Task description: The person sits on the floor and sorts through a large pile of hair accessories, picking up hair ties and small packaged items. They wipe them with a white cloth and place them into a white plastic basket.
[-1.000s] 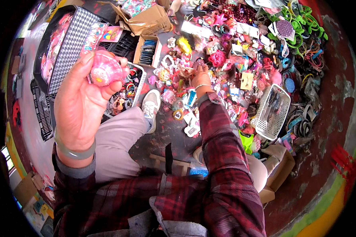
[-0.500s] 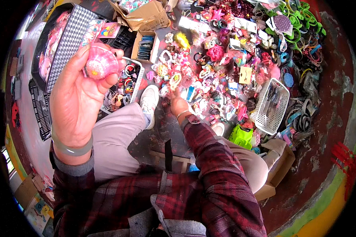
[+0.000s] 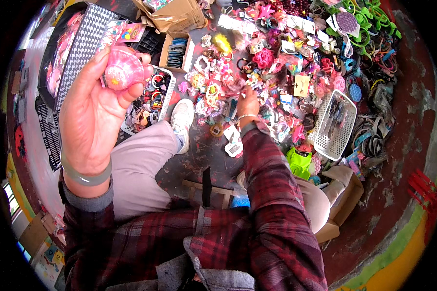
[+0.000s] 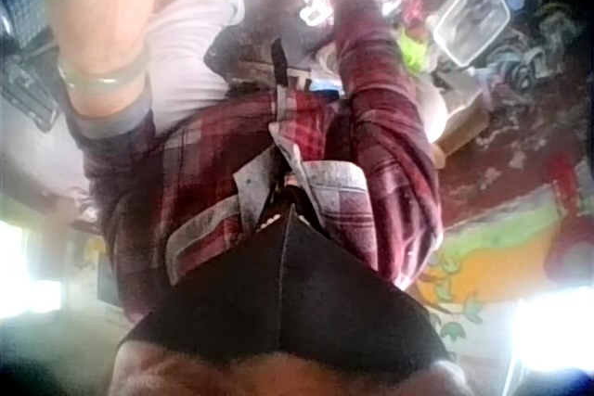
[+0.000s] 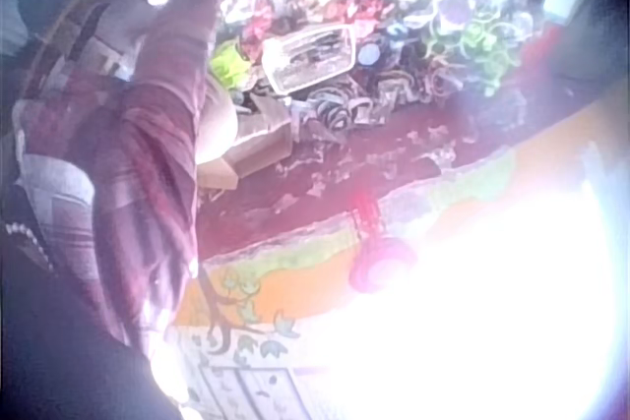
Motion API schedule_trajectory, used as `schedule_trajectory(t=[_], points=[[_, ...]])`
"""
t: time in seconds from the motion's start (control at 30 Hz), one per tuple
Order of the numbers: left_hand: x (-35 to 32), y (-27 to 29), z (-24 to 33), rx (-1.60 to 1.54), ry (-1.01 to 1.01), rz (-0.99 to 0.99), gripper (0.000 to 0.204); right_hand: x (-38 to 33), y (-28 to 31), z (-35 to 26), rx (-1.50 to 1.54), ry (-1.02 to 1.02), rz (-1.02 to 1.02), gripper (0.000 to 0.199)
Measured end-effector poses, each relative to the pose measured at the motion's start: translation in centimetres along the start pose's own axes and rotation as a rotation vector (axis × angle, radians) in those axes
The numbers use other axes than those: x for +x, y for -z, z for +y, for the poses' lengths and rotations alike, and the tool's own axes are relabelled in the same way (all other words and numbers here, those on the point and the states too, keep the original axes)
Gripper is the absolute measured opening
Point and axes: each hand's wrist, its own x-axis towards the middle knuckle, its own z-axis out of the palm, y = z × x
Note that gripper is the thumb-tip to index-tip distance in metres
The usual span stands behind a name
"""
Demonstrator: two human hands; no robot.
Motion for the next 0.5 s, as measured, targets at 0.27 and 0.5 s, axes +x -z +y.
schedule_trajectory(t=[0.27, 0.5], points=[[0.5, -0.2, 0.0, -0.005, 0.025, 0.018, 0.028, 4.9, 1.6, 0.9, -0.429, 0.076, -0.388, 0.048], [0.6, -0.4, 0.1, 0.006, 0.002, 0.014, 0.029, -1.1, -0.1, 4.4, -0.49, -0.015, -0.469, 0.034]])
